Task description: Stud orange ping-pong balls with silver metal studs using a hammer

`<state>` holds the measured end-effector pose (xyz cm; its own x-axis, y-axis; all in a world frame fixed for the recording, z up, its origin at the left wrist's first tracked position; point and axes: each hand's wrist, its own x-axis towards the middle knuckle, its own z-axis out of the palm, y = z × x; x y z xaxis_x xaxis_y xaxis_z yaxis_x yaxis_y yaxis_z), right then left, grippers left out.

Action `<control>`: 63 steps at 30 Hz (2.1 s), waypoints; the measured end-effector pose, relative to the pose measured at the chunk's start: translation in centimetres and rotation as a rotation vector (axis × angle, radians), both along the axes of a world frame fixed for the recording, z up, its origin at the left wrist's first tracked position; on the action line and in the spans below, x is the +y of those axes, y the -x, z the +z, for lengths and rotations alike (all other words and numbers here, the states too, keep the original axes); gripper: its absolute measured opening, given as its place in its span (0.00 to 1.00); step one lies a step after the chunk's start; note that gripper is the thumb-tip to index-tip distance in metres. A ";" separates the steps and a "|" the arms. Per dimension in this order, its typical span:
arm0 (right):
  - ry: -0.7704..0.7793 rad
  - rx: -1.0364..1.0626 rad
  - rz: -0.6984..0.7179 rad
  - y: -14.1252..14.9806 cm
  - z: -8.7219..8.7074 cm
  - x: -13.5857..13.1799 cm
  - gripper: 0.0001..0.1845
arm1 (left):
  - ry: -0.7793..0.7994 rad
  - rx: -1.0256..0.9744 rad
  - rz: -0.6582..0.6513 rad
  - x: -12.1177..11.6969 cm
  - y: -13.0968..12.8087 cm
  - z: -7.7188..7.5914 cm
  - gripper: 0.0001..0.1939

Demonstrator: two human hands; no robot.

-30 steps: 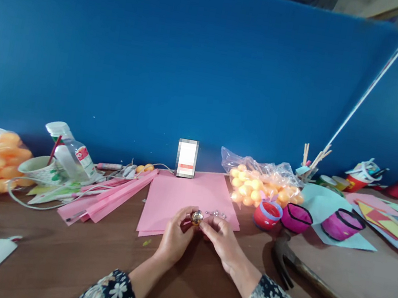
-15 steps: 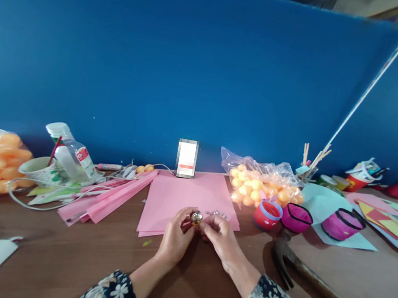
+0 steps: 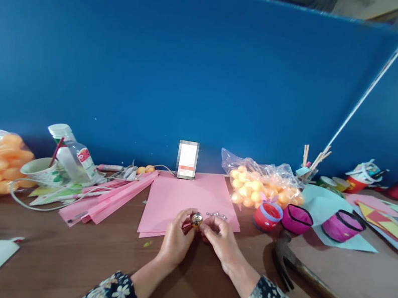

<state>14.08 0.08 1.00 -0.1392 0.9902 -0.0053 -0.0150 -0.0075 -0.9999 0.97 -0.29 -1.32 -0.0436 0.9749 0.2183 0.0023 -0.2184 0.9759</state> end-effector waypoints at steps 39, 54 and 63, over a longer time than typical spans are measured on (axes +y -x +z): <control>0.050 0.025 -0.034 0.0 -0.6 0.3 0.15 | 0.005 0.013 0.033 -0.1 -0.1 -0.3 0.18; 0.001 -0.012 -0.045 0.0 -0.8 0.3 0.13 | 0.004 0.053 0.048 -0.1 -0.1 -0.2 0.18; -0.032 -0.059 -0.055 -0.1 -1.5 0.5 0.14 | 0.003 0.057 0.041 -0.3 -0.2 -0.1 0.18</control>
